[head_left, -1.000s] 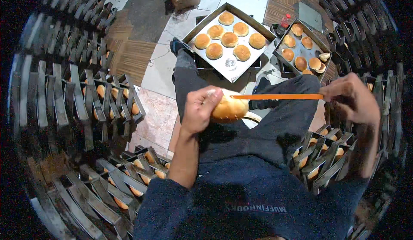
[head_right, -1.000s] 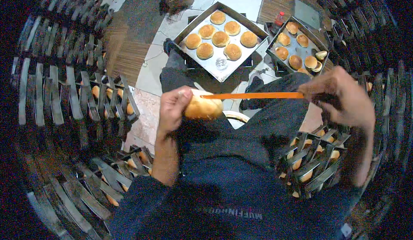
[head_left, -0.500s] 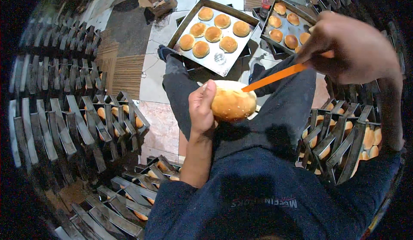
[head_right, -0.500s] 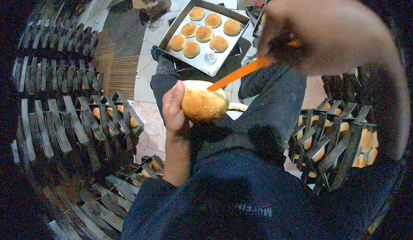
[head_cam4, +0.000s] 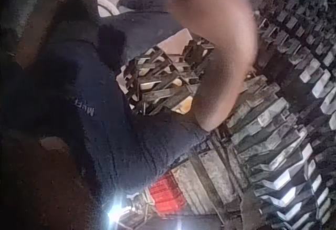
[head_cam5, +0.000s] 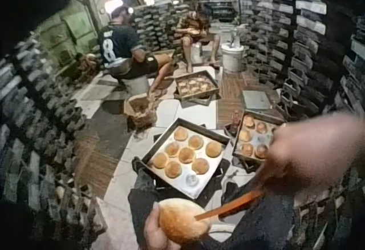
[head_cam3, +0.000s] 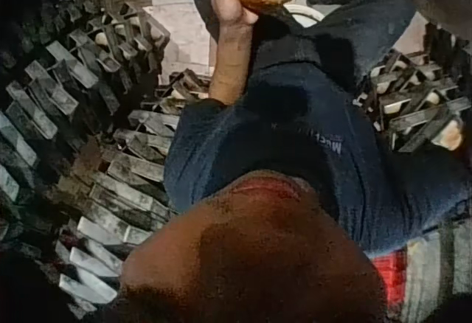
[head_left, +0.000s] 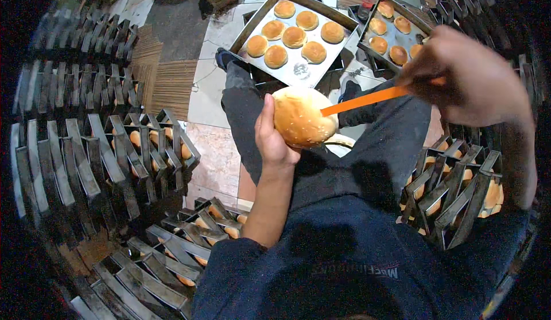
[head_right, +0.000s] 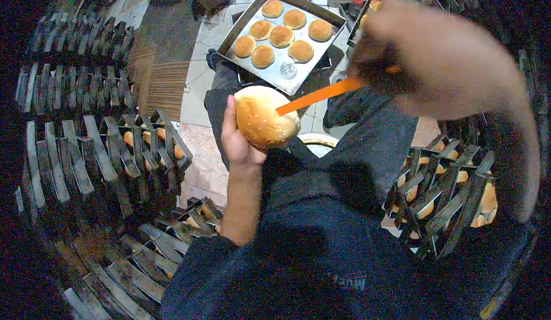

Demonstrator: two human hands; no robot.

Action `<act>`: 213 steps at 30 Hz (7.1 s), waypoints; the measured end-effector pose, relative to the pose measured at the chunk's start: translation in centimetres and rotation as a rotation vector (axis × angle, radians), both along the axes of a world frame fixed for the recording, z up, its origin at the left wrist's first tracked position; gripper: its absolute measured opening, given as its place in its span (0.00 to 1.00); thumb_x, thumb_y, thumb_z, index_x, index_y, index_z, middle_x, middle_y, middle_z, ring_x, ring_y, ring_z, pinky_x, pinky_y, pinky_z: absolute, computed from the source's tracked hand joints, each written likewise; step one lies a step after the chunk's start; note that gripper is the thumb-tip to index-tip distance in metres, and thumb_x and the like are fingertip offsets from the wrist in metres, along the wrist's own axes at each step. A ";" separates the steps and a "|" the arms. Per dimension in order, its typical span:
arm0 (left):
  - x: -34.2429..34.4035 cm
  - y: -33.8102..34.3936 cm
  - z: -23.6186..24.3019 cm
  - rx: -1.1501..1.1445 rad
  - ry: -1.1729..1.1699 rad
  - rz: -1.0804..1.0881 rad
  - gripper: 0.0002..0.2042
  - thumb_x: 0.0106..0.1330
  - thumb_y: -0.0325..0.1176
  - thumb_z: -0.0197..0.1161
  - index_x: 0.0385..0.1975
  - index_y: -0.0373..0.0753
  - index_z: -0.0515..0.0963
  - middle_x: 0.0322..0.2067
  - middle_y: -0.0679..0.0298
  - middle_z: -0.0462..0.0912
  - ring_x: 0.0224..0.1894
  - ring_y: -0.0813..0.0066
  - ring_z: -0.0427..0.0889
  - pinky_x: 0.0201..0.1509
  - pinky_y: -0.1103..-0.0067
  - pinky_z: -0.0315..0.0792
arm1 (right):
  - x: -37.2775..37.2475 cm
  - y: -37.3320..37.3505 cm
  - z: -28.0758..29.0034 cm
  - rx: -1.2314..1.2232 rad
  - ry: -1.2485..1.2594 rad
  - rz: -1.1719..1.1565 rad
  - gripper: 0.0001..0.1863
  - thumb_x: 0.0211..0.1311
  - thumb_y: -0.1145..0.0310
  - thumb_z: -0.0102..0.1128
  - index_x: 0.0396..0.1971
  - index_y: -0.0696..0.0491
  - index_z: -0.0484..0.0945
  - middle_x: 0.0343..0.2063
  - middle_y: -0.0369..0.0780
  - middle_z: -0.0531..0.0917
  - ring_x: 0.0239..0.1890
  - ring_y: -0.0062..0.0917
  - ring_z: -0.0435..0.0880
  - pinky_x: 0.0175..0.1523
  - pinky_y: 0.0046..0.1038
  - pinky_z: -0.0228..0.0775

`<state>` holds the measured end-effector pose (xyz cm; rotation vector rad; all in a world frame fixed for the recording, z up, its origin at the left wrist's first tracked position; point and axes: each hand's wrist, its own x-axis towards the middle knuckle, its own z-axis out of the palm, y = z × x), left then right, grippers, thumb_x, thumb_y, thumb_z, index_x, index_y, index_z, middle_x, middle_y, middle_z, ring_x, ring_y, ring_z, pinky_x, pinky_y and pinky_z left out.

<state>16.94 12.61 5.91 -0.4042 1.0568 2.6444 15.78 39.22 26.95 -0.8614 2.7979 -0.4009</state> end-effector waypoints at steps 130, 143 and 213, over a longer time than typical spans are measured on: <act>0.9 1.3 -4.6 -0.036 -0.051 -0.679 0.30 0.67 0.53 0.44 0.55 0.29 0.66 0.46 0.48 0.77 0.45 0.61 0.80 0.50 0.69 0.74 | -1.5 2.0 -1.3 0.335 -0.298 -0.012 0.08 0.43 0.68 0.59 0.24 0.56 0.80 0.23 0.47 0.81 0.28 0.39 0.82 0.33 0.37 0.74; 2.8 -0.6 -7.4 -0.330 0.167 -0.853 0.20 0.71 0.40 0.47 0.43 0.27 0.77 0.35 0.58 0.82 0.36 0.76 0.81 0.43 0.80 0.73 | -1.4 4.5 -9.0 0.200 -0.597 -0.142 0.10 0.49 0.71 0.59 0.34 0.51 0.84 0.26 0.42 0.84 0.34 0.33 0.81 0.41 0.33 0.72; -7.5 -0.7 -2.1 0.206 -0.297 0.373 0.20 0.68 0.43 0.40 0.49 0.37 0.72 0.48 0.58 0.78 0.50 0.61 0.77 0.56 0.64 0.71 | -3.5 -2.6 -9.1 -0.134 -0.222 -0.116 0.12 0.44 0.82 0.58 0.33 0.62 0.79 0.29 0.47 0.82 0.32 0.39 0.81 0.42 0.33 0.72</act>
